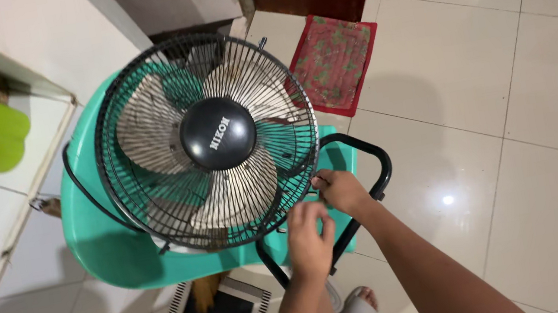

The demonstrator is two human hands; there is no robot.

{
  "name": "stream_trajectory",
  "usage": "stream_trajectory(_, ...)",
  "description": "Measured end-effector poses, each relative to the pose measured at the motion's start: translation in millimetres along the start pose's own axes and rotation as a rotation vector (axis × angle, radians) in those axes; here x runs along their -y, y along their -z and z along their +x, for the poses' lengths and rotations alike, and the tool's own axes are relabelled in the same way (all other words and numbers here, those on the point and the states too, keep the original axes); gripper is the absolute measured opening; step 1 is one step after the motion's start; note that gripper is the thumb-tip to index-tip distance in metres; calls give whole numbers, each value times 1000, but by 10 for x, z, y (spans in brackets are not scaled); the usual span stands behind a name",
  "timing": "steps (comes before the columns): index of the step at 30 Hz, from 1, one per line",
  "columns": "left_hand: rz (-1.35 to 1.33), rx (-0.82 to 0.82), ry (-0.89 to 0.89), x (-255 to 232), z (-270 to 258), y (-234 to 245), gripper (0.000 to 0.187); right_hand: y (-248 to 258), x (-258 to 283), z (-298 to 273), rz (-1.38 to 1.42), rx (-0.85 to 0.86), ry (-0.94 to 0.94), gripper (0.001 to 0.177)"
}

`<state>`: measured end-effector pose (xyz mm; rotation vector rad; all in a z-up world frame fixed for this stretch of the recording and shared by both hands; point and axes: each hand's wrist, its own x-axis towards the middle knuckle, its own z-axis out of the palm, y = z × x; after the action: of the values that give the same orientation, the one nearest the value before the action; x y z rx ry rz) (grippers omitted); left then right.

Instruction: The person places an electric fan onto a plastic chair, unfastens the clips around the fan cage, and removes the front grill from the fan by hand.

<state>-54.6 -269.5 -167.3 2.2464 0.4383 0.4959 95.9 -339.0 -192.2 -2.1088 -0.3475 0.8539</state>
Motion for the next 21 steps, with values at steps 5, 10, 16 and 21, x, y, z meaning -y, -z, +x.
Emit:
stream_trajectory(5, -1020, -471, 864, 348, 71, -907, 11, 66, 31, -31, -20, 16, 0, 34)
stream_trajectory(10, -1447, -776, 664, 537, 142, -1352, 7, 86, 44, 1, -114, 4, 16, 35)
stream_trajectory(16, -1376, -878, 619, 224, 168, -1220, 7, 116, 79, -83, -123, -15, 41, 34)
stream_trajectory(21, -1348, -919, 715, 118, 263, -1221, 9, 247, 201, -203, -96, -13, 95, 36)
